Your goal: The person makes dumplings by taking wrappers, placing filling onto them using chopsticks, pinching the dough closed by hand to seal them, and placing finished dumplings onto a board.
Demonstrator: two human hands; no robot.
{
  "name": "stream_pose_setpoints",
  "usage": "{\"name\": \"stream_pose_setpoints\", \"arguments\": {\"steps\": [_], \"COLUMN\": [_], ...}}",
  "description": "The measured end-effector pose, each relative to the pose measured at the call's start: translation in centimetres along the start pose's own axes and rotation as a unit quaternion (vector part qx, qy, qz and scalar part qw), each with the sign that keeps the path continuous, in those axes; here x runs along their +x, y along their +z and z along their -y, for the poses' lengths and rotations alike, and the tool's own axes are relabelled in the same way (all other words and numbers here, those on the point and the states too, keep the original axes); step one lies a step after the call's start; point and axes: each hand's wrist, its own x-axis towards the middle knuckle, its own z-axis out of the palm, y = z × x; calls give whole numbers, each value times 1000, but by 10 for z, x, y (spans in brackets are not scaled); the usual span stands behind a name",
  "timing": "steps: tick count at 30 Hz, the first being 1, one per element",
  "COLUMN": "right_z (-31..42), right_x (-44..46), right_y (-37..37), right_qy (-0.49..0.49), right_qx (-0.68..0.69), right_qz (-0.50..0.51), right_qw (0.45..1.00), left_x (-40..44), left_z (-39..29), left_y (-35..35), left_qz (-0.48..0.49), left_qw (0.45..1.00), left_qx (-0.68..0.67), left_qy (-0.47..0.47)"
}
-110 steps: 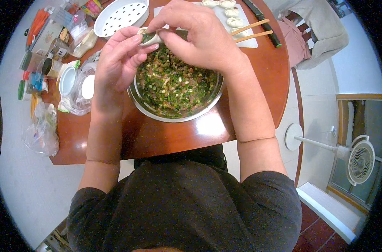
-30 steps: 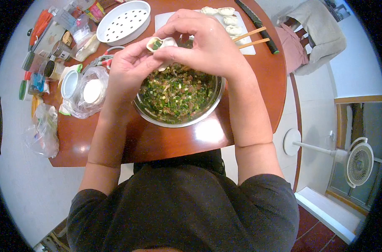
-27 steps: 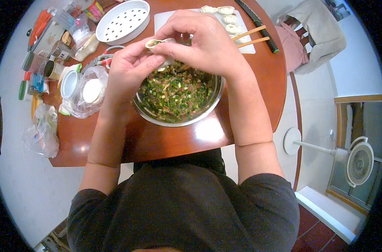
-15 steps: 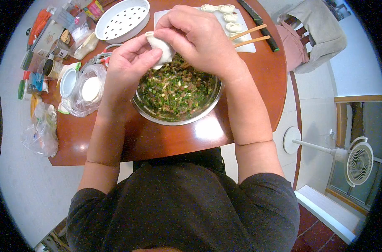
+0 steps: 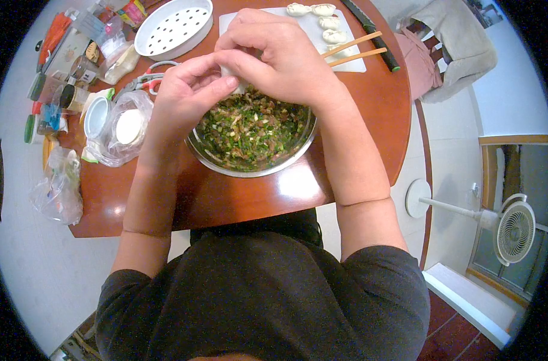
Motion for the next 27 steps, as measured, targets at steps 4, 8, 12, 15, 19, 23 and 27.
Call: {"name": "stream_pose_setpoints", "arguments": {"steps": [4,8,12,15,19,23,27], "right_z": [11,5,8,18,16,18,16], "right_x": [9,-4,-4,-2,-2,1,0], "right_y": [16,3,16,19,25,19,13], "right_qy": [76,236,197,224,233,257,225], "right_qx": [-20,249,293,278,280,278,174], "right_qz": [-163,-99,-65,-34,-79,-113,-134], "right_qw": [983,934,933,934,928,918,949], "left_x": [3,5,6,8,8,6,6], "left_z": [8,-8,-8,-1,0,4,12], "left_y": [-2,9,6,-2,0,-5,-17], "left_qz": [-49,-111,-131,-112,-95,-93,-81], "left_qw": [994,943,939,942,941,948,961], "left_qx": [-99,-310,-304,-293,-310,-292,-248], "left_qy": [-4,44,95,119,103,88,87]}}
